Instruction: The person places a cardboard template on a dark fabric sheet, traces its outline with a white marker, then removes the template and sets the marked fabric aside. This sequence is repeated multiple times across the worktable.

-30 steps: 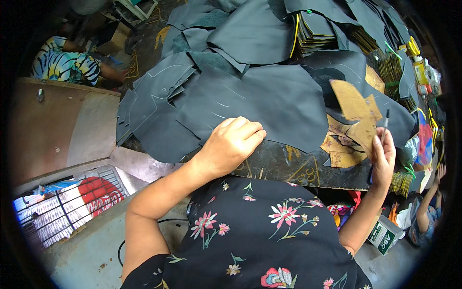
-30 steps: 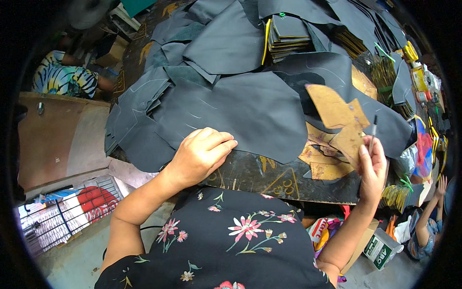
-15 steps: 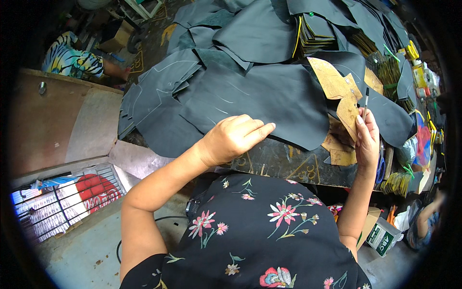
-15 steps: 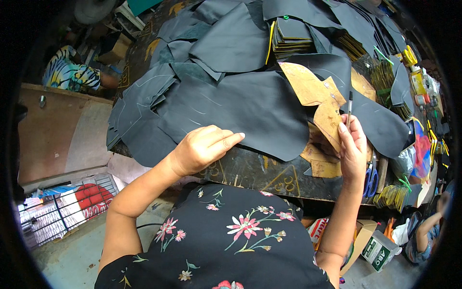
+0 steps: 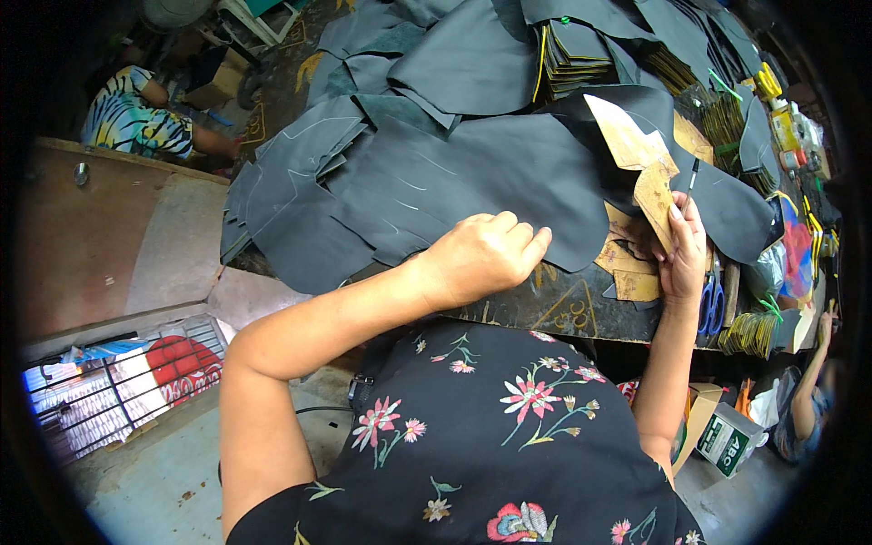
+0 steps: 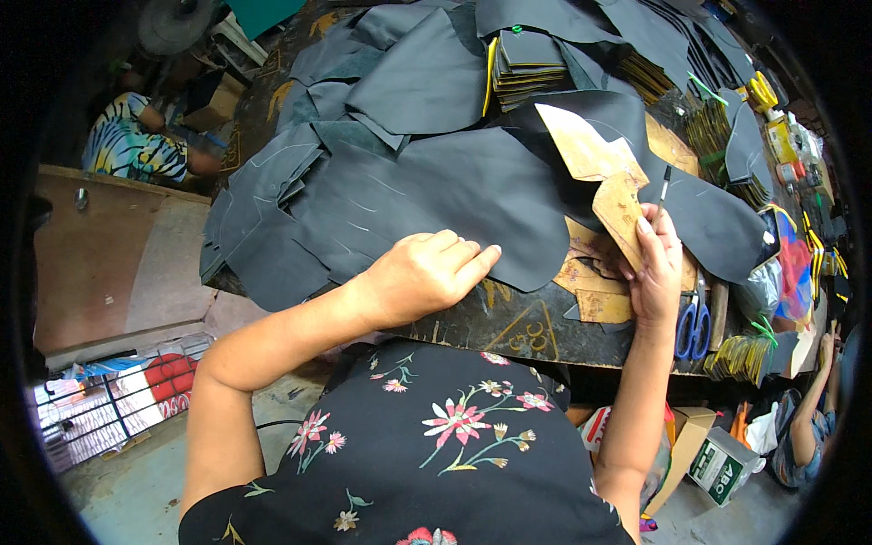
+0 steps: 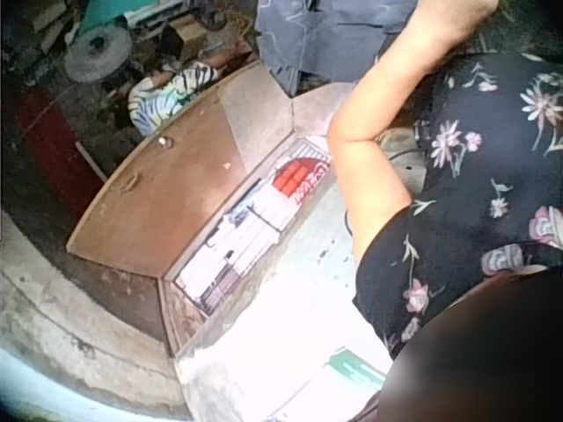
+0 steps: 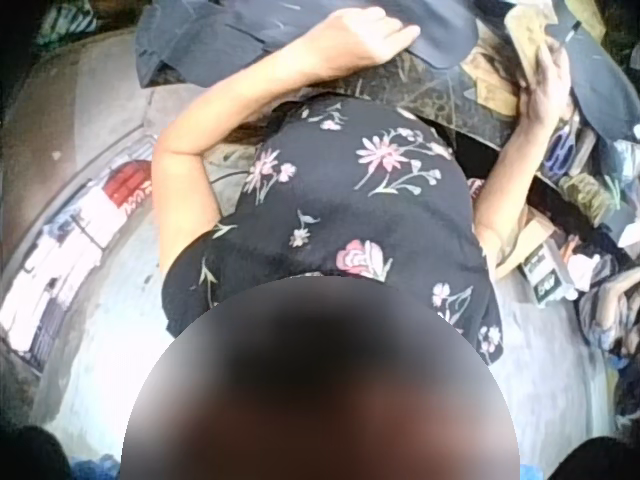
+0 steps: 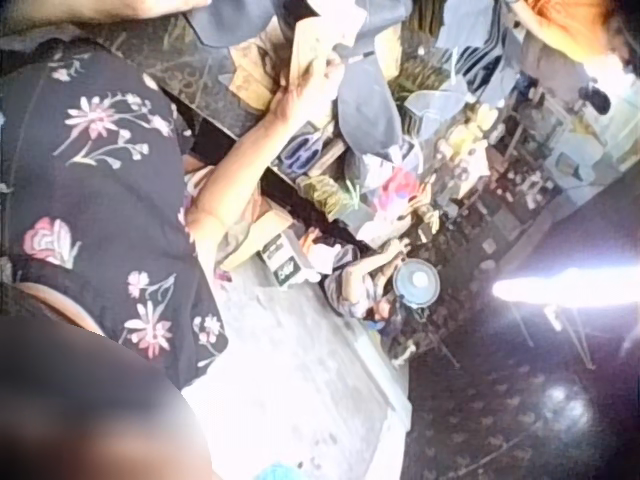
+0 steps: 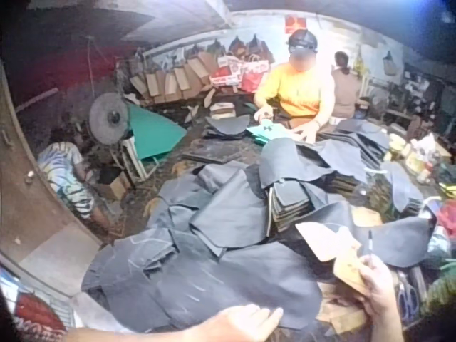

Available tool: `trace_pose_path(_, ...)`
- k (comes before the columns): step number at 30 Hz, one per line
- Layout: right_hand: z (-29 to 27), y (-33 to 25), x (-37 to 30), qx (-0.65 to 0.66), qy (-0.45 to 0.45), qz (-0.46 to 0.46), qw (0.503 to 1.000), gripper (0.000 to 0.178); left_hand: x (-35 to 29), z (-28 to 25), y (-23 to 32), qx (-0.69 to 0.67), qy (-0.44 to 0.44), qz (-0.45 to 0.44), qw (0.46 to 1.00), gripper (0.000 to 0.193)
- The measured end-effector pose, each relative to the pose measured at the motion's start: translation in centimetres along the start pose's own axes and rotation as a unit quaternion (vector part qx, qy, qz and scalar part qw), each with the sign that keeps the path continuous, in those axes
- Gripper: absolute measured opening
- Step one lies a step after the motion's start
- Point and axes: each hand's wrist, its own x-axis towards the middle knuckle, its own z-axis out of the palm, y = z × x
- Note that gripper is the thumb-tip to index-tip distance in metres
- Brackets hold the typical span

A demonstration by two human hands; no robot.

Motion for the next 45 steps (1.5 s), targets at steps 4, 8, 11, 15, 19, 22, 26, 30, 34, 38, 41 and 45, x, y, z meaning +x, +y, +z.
trace_pose_path(4,0.2,0.0,0.0,-0.02,0.012,0.002,1.0,0.023,0.0,-0.7,-0.2,-0.054,0.022,-0.014,0.998,0.037)
trace_pose_path(8,0.5,-0.1,-0.1,-0.035,0.0,-0.008,0.999,0.021,-1.7,-1.3,1.1,-0.107,0.053,-0.004,0.993,0.035)
trace_pose_path(11,0.9,-0.1,-0.3,-0.036,-0.015,-0.028,0.999,0.015,-2.8,-1.2,1.9,-0.123,0.014,-0.022,0.992,0.026)
trace_pose_path(15,1.3,-0.3,-0.5,-0.045,-0.027,-0.041,0.998,0.015,-3.2,-1.6,2.1,-0.186,-0.059,-0.066,0.978,0.044)
trace_pose_path(19,1.3,-0.3,-0.5,-0.056,-0.028,-0.039,0.997,0.015,-2.6,-2.1,2.4,-0.158,-0.168,-0.086,0.969,0.087)
trace_pose_path(22,1.2,-0.2,-0.5,-0.057,-0.019,-0.035,0.998,0.014,-2.2,-1.7,1.8,-0.14,-0.154,-0.105,0.973,0.093)
trace_pose_path(26,1.2,-0.2,-0.4,-0.066,-0.002,-0.025,0.998,0.014,-3.0,-1.6,-0.4,-0.082,-0.127,-0.162,0.975,0.1)
trace_pose_path(30,1.1,-0.4,-0.5,-0.048,-0.014,-0.034,0.998,0.013,-4.9,-2.8,-1.7,-0.017,-0.122,-0.23,0.965,0.091)
trace_pose_path(34,0.9,-0.7,-1.0,-0.008,-0.008,-0.042,0.999,0.019,-4.8,-3.7,-2.4,-0.018,-0.045,-0.262,0.964,0.062)
trace_pose_path(38,1.3,-1.0,-1.1,-0.014,-0.032,-0.039,0.999,0.02,-3.1,-2.0,1.0,-0.106,-0.088,-0.141,0.98,0.064)
trace_pose_path(41,1.9,-1.1,-1.0,-0.038,-0.031,-0.033,0.998,0.016,-2.6,-0.9,2.4,-0.117,-0.05,-0.1,0.987,0.061)
trace_pose_path(45,2.4,-1.3,-0.8,-0.032,0.017,-0.024,0.999,0.012,-1.7,0.3,2.3,-0.066,-0.009,-0.064,0.996,0.049)
